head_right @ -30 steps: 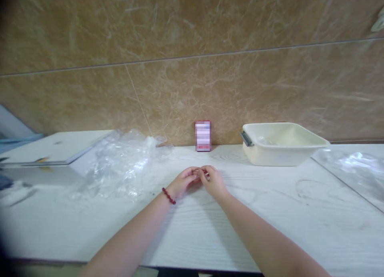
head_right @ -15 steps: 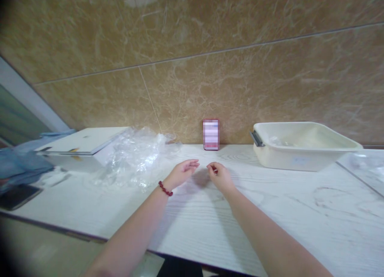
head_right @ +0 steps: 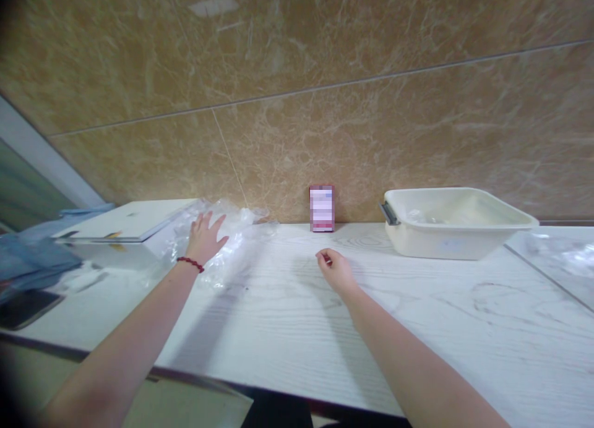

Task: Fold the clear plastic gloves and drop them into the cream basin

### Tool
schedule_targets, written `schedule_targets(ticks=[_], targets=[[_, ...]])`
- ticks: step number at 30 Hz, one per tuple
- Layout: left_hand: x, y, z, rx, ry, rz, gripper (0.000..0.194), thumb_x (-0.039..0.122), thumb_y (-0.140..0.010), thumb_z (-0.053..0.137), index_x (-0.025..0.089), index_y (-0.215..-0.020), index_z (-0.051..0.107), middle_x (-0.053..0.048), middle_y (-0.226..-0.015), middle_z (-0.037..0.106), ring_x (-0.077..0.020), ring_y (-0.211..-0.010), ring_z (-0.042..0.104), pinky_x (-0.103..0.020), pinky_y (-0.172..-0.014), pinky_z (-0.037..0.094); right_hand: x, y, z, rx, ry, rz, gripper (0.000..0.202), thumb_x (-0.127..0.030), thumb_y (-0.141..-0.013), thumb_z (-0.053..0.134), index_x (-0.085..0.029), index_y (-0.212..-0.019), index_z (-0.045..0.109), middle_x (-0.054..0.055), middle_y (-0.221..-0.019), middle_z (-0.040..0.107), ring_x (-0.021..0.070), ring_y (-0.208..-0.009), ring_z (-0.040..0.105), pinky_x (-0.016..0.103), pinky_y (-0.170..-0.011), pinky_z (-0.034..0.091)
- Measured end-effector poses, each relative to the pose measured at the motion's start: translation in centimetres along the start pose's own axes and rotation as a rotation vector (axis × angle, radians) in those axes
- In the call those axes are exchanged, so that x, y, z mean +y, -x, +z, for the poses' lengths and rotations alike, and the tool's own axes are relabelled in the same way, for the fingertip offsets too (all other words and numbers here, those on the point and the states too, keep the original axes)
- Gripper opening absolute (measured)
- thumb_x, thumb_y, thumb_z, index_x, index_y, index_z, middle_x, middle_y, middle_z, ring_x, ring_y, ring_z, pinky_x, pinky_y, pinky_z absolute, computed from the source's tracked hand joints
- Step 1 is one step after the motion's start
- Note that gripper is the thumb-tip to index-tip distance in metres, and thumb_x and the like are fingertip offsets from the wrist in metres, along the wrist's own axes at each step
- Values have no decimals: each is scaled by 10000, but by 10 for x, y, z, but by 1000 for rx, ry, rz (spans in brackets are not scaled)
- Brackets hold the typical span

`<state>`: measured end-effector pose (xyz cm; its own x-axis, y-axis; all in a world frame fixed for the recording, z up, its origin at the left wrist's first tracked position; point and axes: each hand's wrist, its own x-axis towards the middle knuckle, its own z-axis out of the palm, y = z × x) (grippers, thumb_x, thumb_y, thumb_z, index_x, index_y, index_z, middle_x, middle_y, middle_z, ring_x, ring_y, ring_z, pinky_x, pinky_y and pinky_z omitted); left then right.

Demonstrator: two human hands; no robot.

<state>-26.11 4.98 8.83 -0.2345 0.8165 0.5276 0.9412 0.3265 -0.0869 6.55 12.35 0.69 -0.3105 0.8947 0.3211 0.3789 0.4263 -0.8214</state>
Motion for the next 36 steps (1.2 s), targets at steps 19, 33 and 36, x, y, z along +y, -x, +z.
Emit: schedule_targets(ticks=[19, 33, 36], targets=[[-77, -40, -32, -47, 9, -28, 400, 385, -783, 279, 139, -701, 584, -120, -785, 606, -239, -817, 526, -309, -740, 366, 2, -1, 0, 5, -26, 11, 213, -332, -714, 407, -177, -741, 550, 15, -692, 576, 117, -619, 520, 235, -590, 402], [-9, -25, -80, -122, 1093, -104, 243, 367, -592, 599, 181, -643, 450, 3, -709, 597, -163, -790, 557, -266, -697, 396, -9, 3, -1, -43, -147, 1, 226, -376, -707, 450, -177, -749, 548, 18, -730, 584, 120, -686, 539, 256, -659, 416], [25, -14, -77, -245, 1404, -103, 268, 324, -571, 627, 175, -583, 404, 20, -612, 567, -176, -780, 574, -279, -695, 393, -13, 7, 2, -149, -398, 24, 282, -406, -701, 483, -177, -860, 529, 29, -818, 584, 119, -772, 540, 268, -714, 419]])
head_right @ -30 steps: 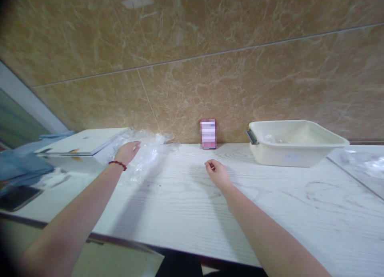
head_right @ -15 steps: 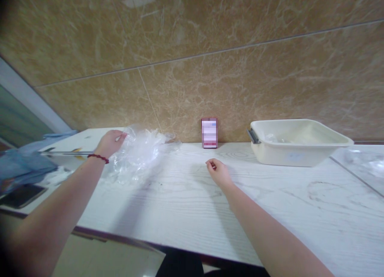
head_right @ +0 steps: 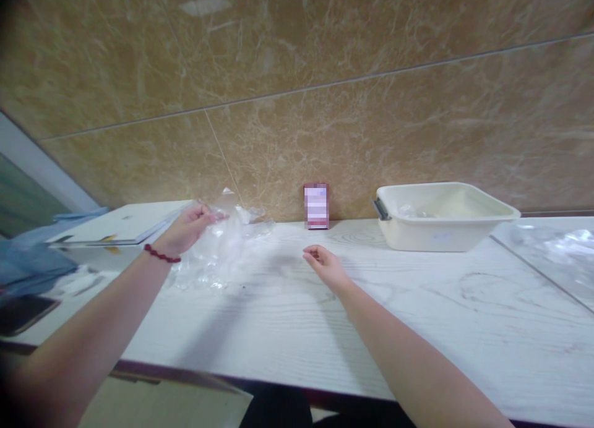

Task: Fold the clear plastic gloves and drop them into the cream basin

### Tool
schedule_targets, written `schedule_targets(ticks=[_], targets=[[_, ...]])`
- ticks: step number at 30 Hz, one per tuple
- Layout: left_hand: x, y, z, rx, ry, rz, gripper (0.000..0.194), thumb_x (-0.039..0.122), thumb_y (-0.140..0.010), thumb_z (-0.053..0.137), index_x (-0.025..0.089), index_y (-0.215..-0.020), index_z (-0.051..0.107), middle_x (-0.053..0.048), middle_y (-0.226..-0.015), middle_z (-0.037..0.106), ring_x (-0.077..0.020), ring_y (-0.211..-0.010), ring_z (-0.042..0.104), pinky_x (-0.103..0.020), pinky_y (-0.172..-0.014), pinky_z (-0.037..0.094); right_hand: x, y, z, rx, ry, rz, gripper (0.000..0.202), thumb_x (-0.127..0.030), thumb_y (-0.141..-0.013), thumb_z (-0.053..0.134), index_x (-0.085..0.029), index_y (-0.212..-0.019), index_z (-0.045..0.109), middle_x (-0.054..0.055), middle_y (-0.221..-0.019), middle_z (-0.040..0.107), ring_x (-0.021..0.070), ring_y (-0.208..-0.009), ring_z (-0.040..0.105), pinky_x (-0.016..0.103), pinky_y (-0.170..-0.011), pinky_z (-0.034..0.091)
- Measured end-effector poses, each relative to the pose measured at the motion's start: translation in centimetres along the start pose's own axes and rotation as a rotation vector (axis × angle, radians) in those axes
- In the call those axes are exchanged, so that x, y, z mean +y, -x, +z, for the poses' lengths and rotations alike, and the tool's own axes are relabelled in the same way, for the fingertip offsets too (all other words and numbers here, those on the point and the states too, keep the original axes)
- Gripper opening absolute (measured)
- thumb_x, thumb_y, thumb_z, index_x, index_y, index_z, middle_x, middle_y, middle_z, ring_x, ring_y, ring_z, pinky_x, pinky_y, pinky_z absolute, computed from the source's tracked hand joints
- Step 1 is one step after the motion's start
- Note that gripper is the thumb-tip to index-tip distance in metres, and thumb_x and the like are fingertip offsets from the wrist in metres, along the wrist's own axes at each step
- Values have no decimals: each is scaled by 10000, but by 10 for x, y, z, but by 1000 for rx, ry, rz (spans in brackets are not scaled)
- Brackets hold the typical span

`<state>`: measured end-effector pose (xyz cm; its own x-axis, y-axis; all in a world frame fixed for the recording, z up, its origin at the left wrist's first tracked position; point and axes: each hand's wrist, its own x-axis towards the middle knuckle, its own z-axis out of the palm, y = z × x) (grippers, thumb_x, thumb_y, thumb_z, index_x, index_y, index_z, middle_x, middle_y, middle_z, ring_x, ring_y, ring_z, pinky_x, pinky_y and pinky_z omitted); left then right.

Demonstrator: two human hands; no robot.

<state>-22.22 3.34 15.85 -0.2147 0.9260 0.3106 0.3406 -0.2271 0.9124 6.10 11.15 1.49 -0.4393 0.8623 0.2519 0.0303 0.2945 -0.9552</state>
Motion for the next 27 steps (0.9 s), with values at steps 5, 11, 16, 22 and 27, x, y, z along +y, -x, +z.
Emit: schedule_targets(ticks=[5, 11, 16, 22, 27], targets=[[-3, 12, 66, -170, 394, -120, 307, 241, -558, 652, 164, -518, 358, -7, -690, 610, -173, -780, 581, -315, -764, 388, -2, 4, 0, -142, -446, 87, 332, -430, -716, 489, -196, -951, 497, 52, -947, 569, 129, -899, 529, 312, -800, 401], [-8, 20, 119, -284, 673, -161, 279, 183, -600, 623, 162, -535, 353, -16, -774, 628, -166, -781, 588, -341, -753, 420, -6, 5, -2, -164, -615, 177, 412, -503, -653, 528, -219, -951, 504, 50, -1029, 552, 159, -953, 515, 326, -791, 412], [-20, 22, 134, -204, 664, -241, 277, 166, -584, 633, 163, -587, 356, -5, -847, 611, -178, -807, 589, -293, -670, 448, -7, 5, -3, -100, -699, 235, 370, -462, -610, 589, -203, -865, 522, 23, -896, 595, 157, -860, 557, 287, -721, 441], [-35, 31, 128, -187, 625, -372, 332, 128, -555, 650, 155, -555, 318, 4, -871, 572, -117, -768, 576, -147, -492, 386, -4, 0, -6, -84, -785, 234, 266, -385, -616, 617, -182, -718, 478, -9, -756, 589, 117, -745, 579, 262, -700, 454], [-53, 42, 114, -230, 680, -445, 326, 82, -574, 636, 156, -553, 319, 28, -740, 526, -34, -567, 517, -113, -414, 340, -5, -2, -6, -28, -755, 280, 289, -400, -610, 617, -188, -723, 455, -35, -708, 571, 69, -574, 564, 170, -509, 439]])
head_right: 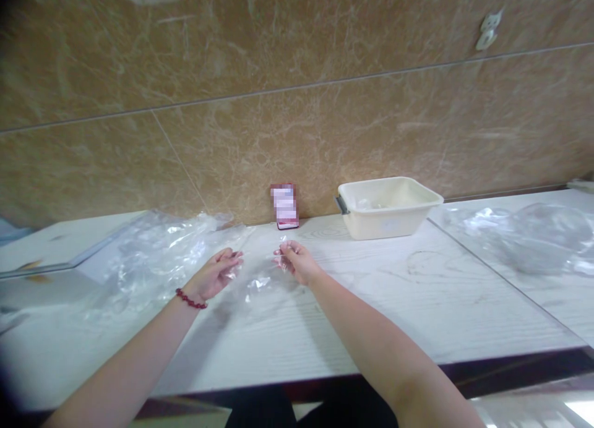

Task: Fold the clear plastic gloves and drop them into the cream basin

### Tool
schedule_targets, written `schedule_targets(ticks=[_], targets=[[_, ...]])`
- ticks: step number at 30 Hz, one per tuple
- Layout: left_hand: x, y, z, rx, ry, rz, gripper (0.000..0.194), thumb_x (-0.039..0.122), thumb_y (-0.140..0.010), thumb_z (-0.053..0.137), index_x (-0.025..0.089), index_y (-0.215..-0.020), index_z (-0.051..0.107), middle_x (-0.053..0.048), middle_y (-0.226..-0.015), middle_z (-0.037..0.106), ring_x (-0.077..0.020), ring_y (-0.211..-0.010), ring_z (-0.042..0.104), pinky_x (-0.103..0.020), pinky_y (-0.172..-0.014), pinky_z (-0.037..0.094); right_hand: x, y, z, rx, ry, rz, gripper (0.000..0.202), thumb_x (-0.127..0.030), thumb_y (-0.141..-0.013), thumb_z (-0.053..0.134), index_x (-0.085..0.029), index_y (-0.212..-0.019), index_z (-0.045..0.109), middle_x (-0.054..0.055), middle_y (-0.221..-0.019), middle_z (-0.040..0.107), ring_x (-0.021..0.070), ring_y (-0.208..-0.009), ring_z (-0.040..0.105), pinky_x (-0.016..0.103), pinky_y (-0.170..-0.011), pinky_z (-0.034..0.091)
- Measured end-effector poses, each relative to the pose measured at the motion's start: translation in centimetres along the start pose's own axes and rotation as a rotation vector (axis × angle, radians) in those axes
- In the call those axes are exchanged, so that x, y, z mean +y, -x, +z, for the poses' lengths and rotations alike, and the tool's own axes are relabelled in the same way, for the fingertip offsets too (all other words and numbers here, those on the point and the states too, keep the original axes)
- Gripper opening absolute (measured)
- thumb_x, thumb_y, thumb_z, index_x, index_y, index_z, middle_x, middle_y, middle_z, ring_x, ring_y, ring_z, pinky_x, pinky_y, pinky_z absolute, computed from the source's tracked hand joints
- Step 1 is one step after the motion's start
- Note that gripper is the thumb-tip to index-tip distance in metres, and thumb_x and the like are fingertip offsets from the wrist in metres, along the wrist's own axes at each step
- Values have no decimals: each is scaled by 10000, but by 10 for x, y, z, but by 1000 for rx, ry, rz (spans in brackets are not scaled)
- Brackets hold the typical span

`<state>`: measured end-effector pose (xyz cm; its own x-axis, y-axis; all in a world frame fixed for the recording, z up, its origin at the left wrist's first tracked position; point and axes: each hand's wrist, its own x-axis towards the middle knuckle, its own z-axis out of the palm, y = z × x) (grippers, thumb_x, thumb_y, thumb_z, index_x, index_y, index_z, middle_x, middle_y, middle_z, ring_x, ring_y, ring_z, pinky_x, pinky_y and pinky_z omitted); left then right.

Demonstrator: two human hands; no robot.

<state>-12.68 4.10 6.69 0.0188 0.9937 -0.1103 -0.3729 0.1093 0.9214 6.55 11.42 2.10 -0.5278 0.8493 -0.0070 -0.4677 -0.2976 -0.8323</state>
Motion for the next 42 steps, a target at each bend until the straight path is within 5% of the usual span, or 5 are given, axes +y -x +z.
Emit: schedule_targets(ticks=[5, 12, 18, 28, 42], targets=[[5, 14, -24, 10, -34, -100, 258, 104, -611, 632, 187, -738, 423, 35, -768, 534, -24, -519, 509, -105, -402, 345, -4, 1, 0, 71, 130, 34, 292, -423, -646, 577, -192, -771, 449, -28, -762, 575, 41, -521, 549, 103, -365, 323], [-1, 22, -31, -364, 13, -371, 526, 288, -700, 562, 219, -1167, 331, -81, -1026, 554, -188, -901, 546, -328, -770, 410, -10, 18, 12, -58, 298, 134, 285, -427, -677, 544, -194, -809, 447, -14, -834, 592, 18, -447, 511, 97, -293, 213], [-17, 3, -10, -232, -69, -272, 519, 201, -708, 569, 225, -1180, 354, -36, -902, 590, -99, -782, 568, -204, -688, 414, -23, 24, 19, -150, 477, 53, 271, -426, -705, 502, -176, -784, 434, -14, -730, 593, 9, -330, 422, 124, -265, 188], [61, -48, 10, -9, -729, -211, 532, 275, -548, 677, 199, -1030, 466, -39, -909, 596, -133, -854, 534, -194, -574, 328, -101, -9, 14, -23, 1098, 52, 160, -268, -680, 579, -142, -739, 501, 17, -657, 589, 63, -520, 537, 107, -361, 345], [109, -72, 53, 143, -1322, 621, 242, 359, -665, 525, 162, -788, 591, -21, -718, 584, -138, -664, 508, -250, -607, 370, -156, -6, 32, 179, 1316, -599, 121, -256, -731, 491, -164, -801, 527, 8, -688, 596, 77, -604, 557, 187, -577, 449]])
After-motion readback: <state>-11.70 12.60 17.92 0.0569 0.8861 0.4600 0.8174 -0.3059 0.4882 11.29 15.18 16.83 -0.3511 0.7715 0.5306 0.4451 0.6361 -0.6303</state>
